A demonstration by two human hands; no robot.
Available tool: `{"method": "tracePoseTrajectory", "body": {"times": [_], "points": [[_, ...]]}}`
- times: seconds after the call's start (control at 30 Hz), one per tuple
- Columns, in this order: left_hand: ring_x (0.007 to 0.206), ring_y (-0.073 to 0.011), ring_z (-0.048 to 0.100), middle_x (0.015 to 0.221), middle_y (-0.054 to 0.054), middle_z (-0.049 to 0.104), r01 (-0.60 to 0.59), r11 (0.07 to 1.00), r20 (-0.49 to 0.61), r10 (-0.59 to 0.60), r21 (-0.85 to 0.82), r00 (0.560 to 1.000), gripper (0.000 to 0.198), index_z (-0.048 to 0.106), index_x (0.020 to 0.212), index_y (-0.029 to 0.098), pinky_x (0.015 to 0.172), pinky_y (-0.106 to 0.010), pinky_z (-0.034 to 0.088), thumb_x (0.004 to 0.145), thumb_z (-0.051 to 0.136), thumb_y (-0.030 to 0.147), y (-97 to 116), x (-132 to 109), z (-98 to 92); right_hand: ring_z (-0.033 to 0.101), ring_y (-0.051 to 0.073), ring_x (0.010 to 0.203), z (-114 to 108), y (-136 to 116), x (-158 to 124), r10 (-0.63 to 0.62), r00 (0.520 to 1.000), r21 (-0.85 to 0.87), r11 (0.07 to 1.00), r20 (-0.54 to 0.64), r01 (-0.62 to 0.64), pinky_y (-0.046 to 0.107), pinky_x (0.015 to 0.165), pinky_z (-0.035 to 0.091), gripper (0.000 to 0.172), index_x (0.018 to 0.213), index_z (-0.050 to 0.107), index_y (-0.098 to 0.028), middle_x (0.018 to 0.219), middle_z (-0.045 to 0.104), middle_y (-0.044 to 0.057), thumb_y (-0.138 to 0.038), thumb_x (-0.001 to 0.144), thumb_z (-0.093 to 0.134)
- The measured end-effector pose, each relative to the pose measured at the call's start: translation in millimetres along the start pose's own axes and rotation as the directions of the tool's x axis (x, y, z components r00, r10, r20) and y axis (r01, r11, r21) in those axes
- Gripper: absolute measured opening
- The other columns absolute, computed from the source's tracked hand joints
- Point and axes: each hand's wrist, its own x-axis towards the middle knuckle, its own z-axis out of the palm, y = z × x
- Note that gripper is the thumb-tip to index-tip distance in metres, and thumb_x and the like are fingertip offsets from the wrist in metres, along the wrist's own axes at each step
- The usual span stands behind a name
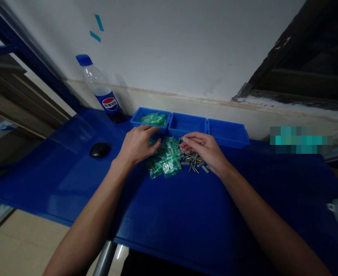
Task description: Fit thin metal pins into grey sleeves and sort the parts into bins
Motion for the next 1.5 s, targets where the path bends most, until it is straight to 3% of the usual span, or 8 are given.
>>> {"method": "tracePoseTrajectory", "body": {"times": [0.2, 0.37, 0.6, 0.93, 1.1, 1.2, 1.33, 1.5], "points": [[0.113, -0.0361, 0.073, 0.131, -0.010, 0.075, 0.090, 0.995, 0.181, -0.095, 0.037, 0.979, 0.046, 0.072, 0.135, 0.026, 0.089, -0.049, 0.063, 0.090, 0.072, 0.033, 2.6, -3.4, 2.5, 0.074, 0.020, 0.075, 0.9, -3.6, -1.1, -0.004, 1.000, -0.015, 1.000, 0.012, 0.004, 0.039, 0.073, 0.057, 0.016, 0.092, 0.076, -0.022, 0.088, 0.081, 0.008, -0.037, 0.088, 0.077], [0.113, -0.0302, 0.075, 0.127, -0.009, 0.078, 0.134, 0.987, 0.193, -0.115, -0.088, 0.974, 0.045, 0.072, 0.135, 0.026, 0.096, -0.041, 0.060, 0.089, 0.074, 0.028, -6.7, -2.6, 10.0, 0.074, 0.020, 0.077, 1.3, -6.1, -1.8, 0.000, 1.000, -0.033, 0.999, 0.024, 0.001, 0.039, 0.075, 0.057, 0.015, 0.094, 0.076, -0.022, 0.089, 0.081, 0.008, -0.036, 0.089, 0.075], [0.116, -0.0326, 0.075, 0.127, -0.009, 0.079, 0.166, 0.981, 0.236, -0.138, -0.100, 0.962, 0.052, 0.073, 0.136, 0.027, 0.100, -0.041, 0.059, 0.086, 0.081, 0.040, -8.0, -3.1, 8.9, 0.074, 0.020, 0.077, 1.7, -7.2, -2.1, -0.002, 1.000, -0.029, 1.000, 0.028, 0.003, 0.039, 0.076, 0.057, 0.015, 0.093, 0.077, -0.022, 0.089, 0.082, 0.008, -0.036, 0.089, 0.076], [0.094, -0.0335, 0.080, 0.103, -0.010, 0.083, 0.128, 0.989, 0.070, -0.123, -0.070, 0.990, 0.047, 0.078, 0.126, 0.024, 0.081, -0.042, 0.064, 0.080, 0.076, 0.018, -4.5, -3.7, 13.0, 0.075, 0.022, 0.079, 4.9, -2.8, -1.8, 0.040, 0.999, -0.058, 0.998, 0.020, -0.039, 0.040, 0.077, 0.059, 0.016, 0.091, 0.077, -0.024, 0.091, 0.082, 0.008, -0.039, 0.089, 0.077], [0.094, -0.0305, 0.080, 0.104, -0.011, 0.083, 0.119, 0.993, -0.017, -0.119, -0.023, 0.993, 0.039, 0.078, 0.125, 0.023, 0.085, -0.040, 0.063, 0.093, 0.058, 0.014, 8.3, -1.3, 5.0, 0.075, 0.022, 0.078, 4.6, 1.0, -0.1, 0.027, 0.999, -0.060, 0.998, 0.018, -0.026, 0.040, 0.076, 0.060, 0.018, 0.092, 0.076, -0.023, 0.091, 0.082, 0.008, -0.040, 0.088, 0.078], [0.102, -0.0283, 0.078, 0.114, -0.011, 0.081, 0.031, 0.987, -0.103, -0.047, -0.159, 0.994, 0.036, 0.077, 0.127, 0.022, 0.092, -0.041, 0.062, 0.100, 0.054, 0.018, 17.5, 0.4, 0.2, 0.076, 0.022, 0.082, 3.7, 5.0, 1.0, -0.029, 1.000, -0.083, 0.996, -0.007, 0.029, 0.041, 0.078, 0.060, 0.020, 0.099, 0.077, -0.023, 0.097, 0.081, 0.009, -0.036, 0.085, 0.080], [0.100, -0.0219, 0.079, 0.110, -0.007, 0.083, -0.054, 0.835, -0.133, -0.023, -0.548, 0.991, 0.028, 0.079, 0.121, 0.021, 0.091, -0.034, 0.062, 0.099, 0.063, 0.023, 34.3, 1.8, 0.7, 0.077, 0.025, 0.092, 2.6, 9.2, 1.9, -0.070, 0.997, -0.098, 0.993, -0.018, 0.068, 0.043, 0.082, 0.061, 0.033, 0.108, 0.078, -0.024, 0.111, 0.080, 0.010, -0.034, 0.078, 0.086], [0.081, -0.0203, 0.079, 0.093, -0.009, 0.083, 0.102, 0.535, 0.020, -0.157, -0.839, 0.987, 0.035, 0.077, 0.120, 0.015, 0.073, -0.030, 0.064, 0.090, 0.079, 0.033, 42.4, 3.6, 6.4, 0.073, 0.022, 0.070, 0.4, 6.2, 1.3, -0.011, 1.000, -0.046, 0.999, -0.010, 0.011, 0.043, 0.073, 0.060, 0.025, 0.086, 0.077, -0.022, 0.079, 0.078, 0.006, -0.038, 0.072, 0.091]]}}
